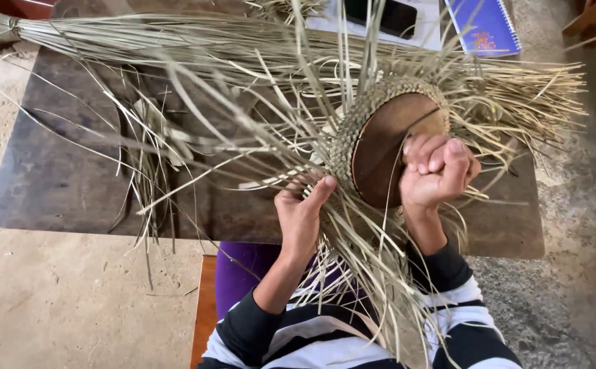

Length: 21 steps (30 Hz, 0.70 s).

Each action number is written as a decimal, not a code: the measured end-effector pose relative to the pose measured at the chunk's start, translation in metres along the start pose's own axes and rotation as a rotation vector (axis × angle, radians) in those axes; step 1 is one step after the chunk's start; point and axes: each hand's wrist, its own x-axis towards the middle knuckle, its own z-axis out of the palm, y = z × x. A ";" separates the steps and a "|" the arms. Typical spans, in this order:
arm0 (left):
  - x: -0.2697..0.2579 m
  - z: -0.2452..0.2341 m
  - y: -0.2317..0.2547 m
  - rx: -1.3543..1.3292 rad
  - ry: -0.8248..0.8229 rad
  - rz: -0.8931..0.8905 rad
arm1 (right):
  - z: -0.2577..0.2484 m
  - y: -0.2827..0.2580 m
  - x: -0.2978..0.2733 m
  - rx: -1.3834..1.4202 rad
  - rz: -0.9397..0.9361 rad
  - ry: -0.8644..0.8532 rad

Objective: Weaving straw strands around a wooden mold to form the brim of a hat.

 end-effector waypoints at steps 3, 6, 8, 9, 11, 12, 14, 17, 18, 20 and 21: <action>0.005 0.003 0.005 0.019 -0.036 -0.050 | 0.000 -0.004 0.000 -0.042 -0.023 0.058; 0.005 0.004 0.006 0.017 -0.006 -0.103 | 0.002 -0.007 0.001 -0.048 -0.017 0.046; 0.007 0.004 0.004 -0.047 0.009 -0.221 | 0.000 -0.008 0.002 -0.041 0.037 -0.005; 0.007 0.005 0.006 -0.040 0.005 -0.225 | -0.003 -0.012 0.002 -0.042 0.035 0.004; 0.005 0.006 0.008 -0.057 0.000 -0.225 | -0.009 -0.022 0.002 -0.187 0.124 -0.102; 0.004 0.007 0.010 -0.048 -0.002 -0.232 | -0.007 -0.034 0.008 -0.190 0.127 -0.091; 0.003 0.010 0.012 -0.044 0.035 -0.169 | -0.003 -0.058 0.021 -0.770 -0.065 -0.257; -0.004 0.009 0.009 0.006 -0.020 -0.026 | 0.025 -0.087 0.023 -1.002 -0.303 -0.433; -0.005 0.009 0.004 0.011 -0.020 -0.034 | 0.035 -0.089 0.021 -1.006 -0.295 -0.429; -0.005 0.011 -0.006 0.033 0.037 0.162 | 0.054 -0.092 0.018 -0.985 -0.158 -0.983; -0.007 0.014 -0.001 0.036 0.030 0.159 | 0.059 -0.081 0.015 -0.989 -0.156 -0.976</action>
